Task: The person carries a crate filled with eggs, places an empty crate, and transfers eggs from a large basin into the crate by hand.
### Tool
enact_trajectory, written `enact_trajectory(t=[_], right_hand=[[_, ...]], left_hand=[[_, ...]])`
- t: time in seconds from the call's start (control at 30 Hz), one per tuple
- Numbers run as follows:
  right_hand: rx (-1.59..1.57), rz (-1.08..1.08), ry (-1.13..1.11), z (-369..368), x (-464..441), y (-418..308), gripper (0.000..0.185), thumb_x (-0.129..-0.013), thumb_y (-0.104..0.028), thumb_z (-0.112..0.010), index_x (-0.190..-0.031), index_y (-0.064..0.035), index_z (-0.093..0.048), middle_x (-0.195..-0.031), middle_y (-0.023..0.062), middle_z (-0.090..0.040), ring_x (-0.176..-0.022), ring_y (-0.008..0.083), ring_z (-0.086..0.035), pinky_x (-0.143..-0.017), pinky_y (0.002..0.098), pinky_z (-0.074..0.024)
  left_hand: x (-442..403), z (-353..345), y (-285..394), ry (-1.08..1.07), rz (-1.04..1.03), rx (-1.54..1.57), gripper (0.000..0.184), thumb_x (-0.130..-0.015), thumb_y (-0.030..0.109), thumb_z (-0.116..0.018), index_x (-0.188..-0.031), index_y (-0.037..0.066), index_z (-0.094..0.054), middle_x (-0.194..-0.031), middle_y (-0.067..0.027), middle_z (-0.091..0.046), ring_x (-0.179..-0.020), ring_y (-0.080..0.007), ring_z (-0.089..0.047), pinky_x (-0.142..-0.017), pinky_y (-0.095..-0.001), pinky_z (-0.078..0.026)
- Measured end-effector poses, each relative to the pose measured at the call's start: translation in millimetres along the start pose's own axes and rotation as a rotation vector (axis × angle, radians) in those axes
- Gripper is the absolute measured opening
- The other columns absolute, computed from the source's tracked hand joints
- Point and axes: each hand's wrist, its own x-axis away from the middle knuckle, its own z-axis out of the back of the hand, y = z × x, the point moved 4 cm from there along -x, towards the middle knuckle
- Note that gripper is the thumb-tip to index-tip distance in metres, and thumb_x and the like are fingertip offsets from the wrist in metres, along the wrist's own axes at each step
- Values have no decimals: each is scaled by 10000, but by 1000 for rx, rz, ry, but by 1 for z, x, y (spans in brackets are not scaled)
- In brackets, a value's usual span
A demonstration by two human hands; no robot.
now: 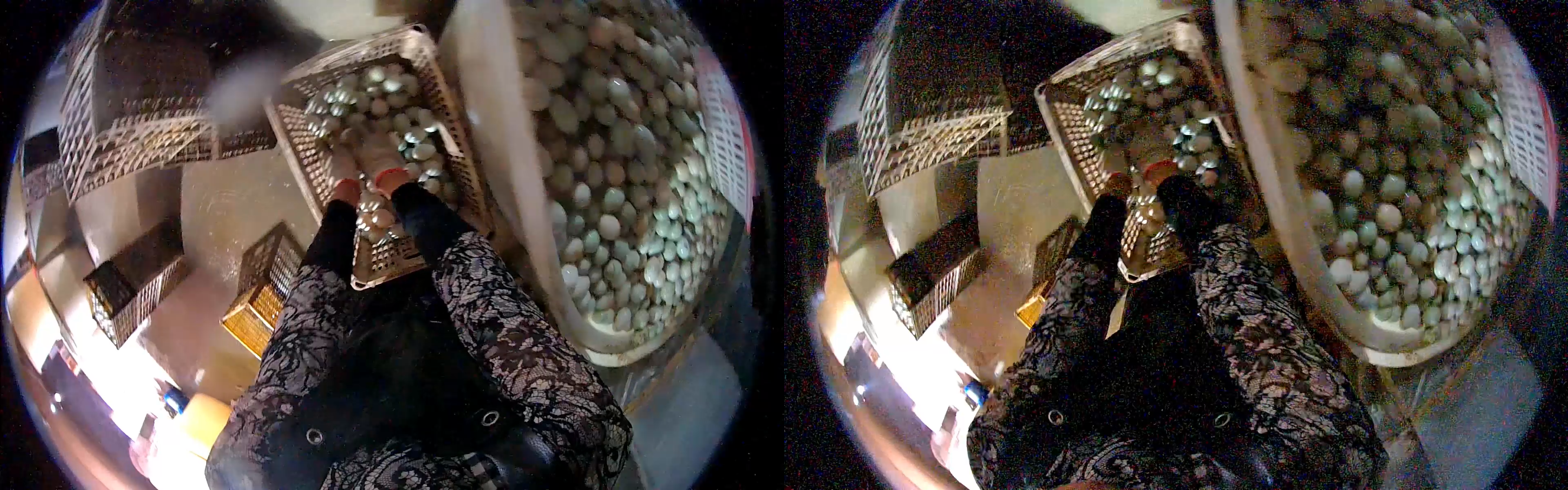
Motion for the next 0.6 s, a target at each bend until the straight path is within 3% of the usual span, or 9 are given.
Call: enact_trajectory(t=[0.03,0.17,0.23,0.3,0.37,0.43,0.47,0.53,0.6], right_hand=[[89,-366,-411,-20,-4,16,360,-880,-326,-422,-1092,-75,-570,-1025,185,-596,-970,359,-555,-836,413,-452],[183,-323,-457,1,5,-3,341,-835,-211,-440,-1094,-41,-582,-1130,167,-556,-1027,309,-544,-888,419,-425],[134,-123,-130,12,14,-12,327,-859,-284,-420,-1007,-57,-603,-1013,191,-597,-939,361,-569,-795,442,-463],[-154,-347,-231,94,34,-66,278,-846,-214,-448,-1005,-43,-599,-980,190,-597,-930,362,-560,-810,437,-449],[-361,-101,113,180,72,-114,239,-830,-188,-527,-1001,-35,-594,-922,182,-603,-891,347,-565,-777,404,-447],[-528,115,229,280,110,-151,168,-815,-111,-563,-963,-40,-600,-890,108,-615,-884,254,-598,-750,331,-456],[-375,48,266,324,130,-158,165,-826,-105,-550,-968,-38,-600,-906,94,-617,-880,236,-598,-754,319,-459],[-311,55,539,372,159,-127,187,-866,-109,-510,-1018,-43,-599,-940,81,-620,-854,201,-594,-751,291,-470],[-356,-346,564,406,184,-72,266,-894,-224,-502,-1085,-56,-579,-1010,103,-609,-944,238,-570,-837,319,-441]], left_hand=[[-5,1,-4,-49,17,-113,523,-898,321,-433,-1315,16,-349,-1093,-170,-561,-905,-257,-561,-743,-376,-460],[-18,8,-7,-260,202,-533,521,-895,294,-455,-1323,20,-340,-1042,-125,-588,-843,-210,-560,-701,-381,-459],[-12,15,14,-190,-25,-91,399,-898,214,-448,-1229,-5,-419,-1082,-115,-571,-908,-209,-543,-766,-356,-448],[36,38,93,-24,-110,215,344,-887,136,-456,-1192,-22,-454,-1092,-114,-565,-935,-198,-537,-804,-338,-441],[96,60,188,21,-247,492,297,-875,58,-464,-1154,-39,-489,-1102,-113,-560,-962,-188,-530,-843,-319,-433],[161,66,280,-171,-423,688,281,-866,17,-463,-1134,-54,-510,-1087,-112,-570,-979,-182,-537,-870,-305,-429],[192,63,318,-303,-515,787,286,-862,15,-459,-1133,-60,-512,-1067,-111,-582,-982,-181,-546,-879,-300,-428],[233,40,356,-527,-594,517,272,-861,37,-472,-1110,-43,-544,-1052,-111,-604,-978,-173,-557,-875,-280,-429],[253,-10,361,-809,-577,269,316,-874,148,-497,-1139,-19,-542,-1033,-119,-614,-950,-169,-561,-844,-276,-428]])
